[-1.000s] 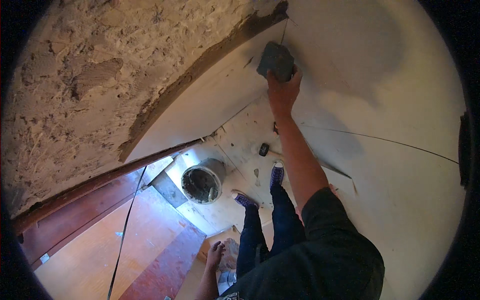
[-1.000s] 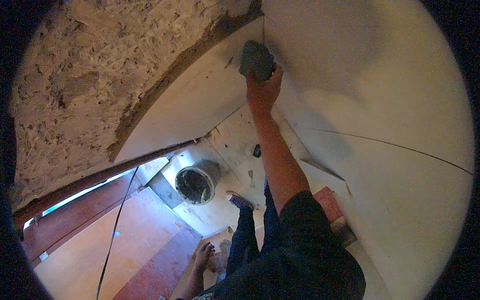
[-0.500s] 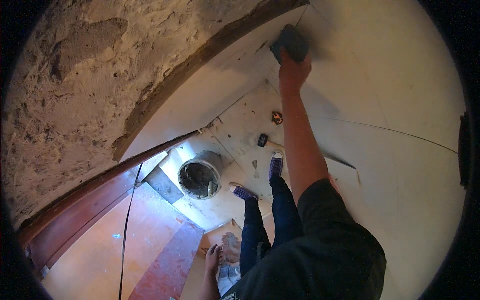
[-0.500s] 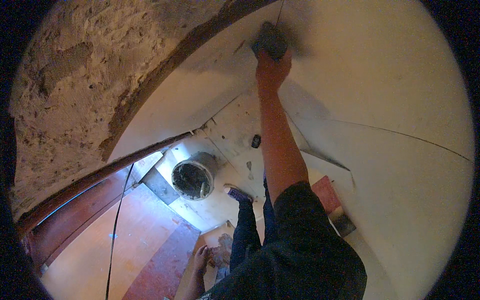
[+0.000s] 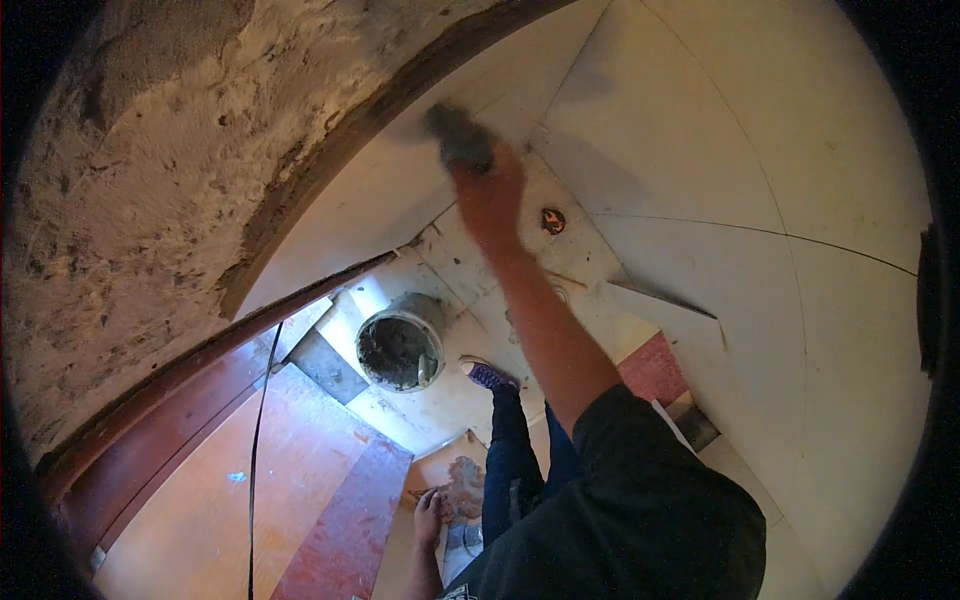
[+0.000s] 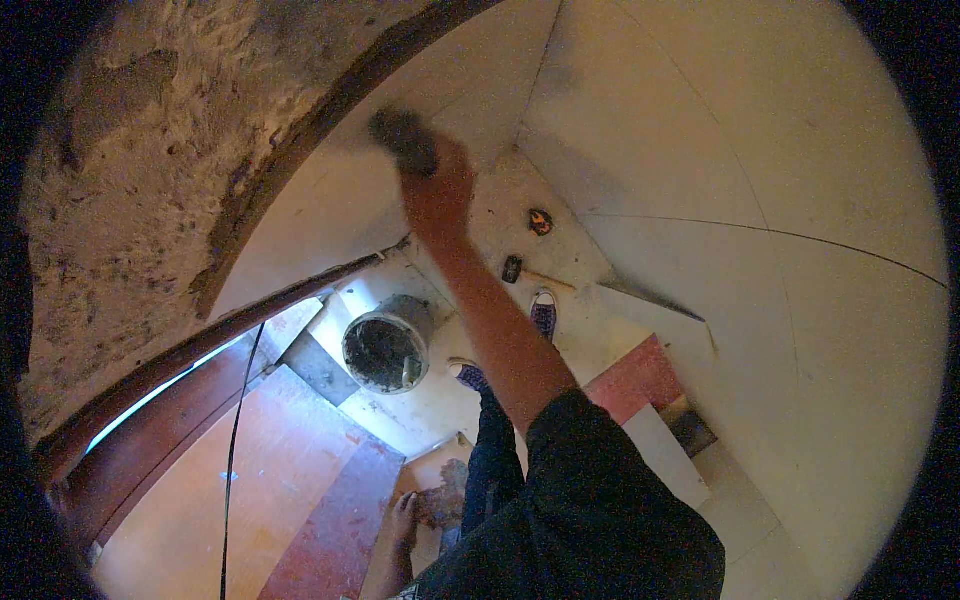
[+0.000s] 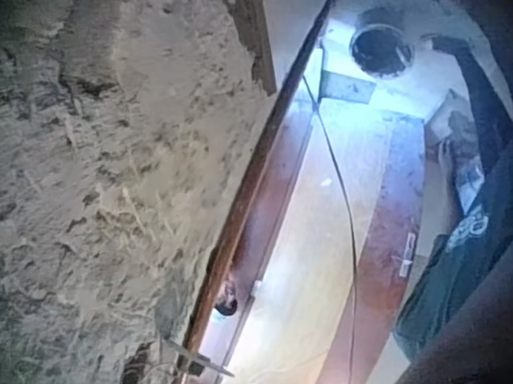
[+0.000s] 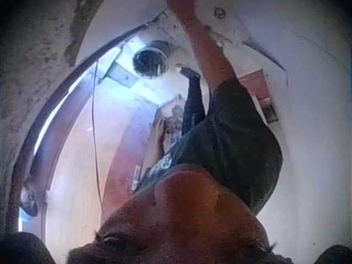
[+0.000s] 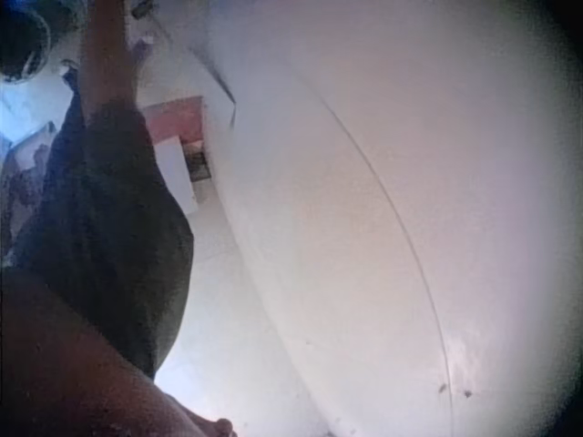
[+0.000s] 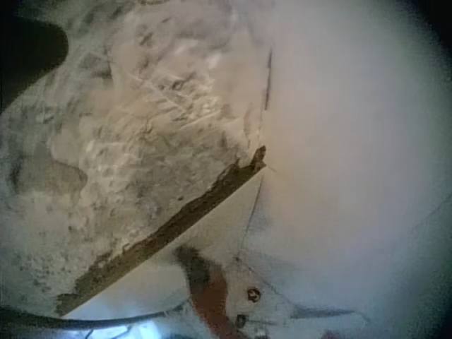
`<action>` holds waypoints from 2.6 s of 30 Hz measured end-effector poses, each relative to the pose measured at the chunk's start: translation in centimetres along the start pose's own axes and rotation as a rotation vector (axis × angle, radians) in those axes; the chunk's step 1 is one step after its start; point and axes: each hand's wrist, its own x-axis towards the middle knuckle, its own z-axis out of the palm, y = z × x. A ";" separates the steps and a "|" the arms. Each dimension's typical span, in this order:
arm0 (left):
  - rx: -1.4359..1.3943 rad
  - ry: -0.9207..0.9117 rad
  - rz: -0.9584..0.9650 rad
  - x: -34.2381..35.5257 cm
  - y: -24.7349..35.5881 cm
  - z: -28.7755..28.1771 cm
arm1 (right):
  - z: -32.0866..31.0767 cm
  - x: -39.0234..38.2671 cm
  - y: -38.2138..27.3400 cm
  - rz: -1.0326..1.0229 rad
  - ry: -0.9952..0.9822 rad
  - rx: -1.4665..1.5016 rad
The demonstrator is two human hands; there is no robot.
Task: The person applies plaster to a ceiling and wall corner by hand and with a trowel, then uses a sanding block to smooth the surface.
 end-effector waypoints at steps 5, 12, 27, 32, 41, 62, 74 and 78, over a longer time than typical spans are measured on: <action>0.055 0.024 -0.085 -0.5 3.4 0.5 | -0.9 -5.7 -2.5 -0.127 -0.372 0.229; -0.119 -0.015 -0.026 0.7 1.0 0.9 | -10.0 3.3 -0.3 0.222 -0.086 0.367; -0.165 -0.018 -0.050 1.1 -2.7 1.0 | -13.5 8.5 -0.2 0.323 -0.054 0.812; -0.207 -0.012 -0.075 1.3 -3.4 0.7 | -14.0 8.3 -0.8 0.449 -0.200 1.108; -0.225 -0.038 -0.023 2.1 -5.0 0.8 | -14.3 8.3 -0.8 0.303 -0.131 0.287; -0.083 -0.102 0.039 2.3 3.0 5.0 | -17.0 3.0 -1.2 0.701 -0.588 1.626; 0.592 0.316 1.328 -3.6 30.6 14.9 | -16.5 -1.1 -0.8 0.705 -0.689 1.218; 0.663 0.266 1.507 -7.0 38.4 17.0 | -16.2 -4.3 1.3 0.213 -0.865 0.141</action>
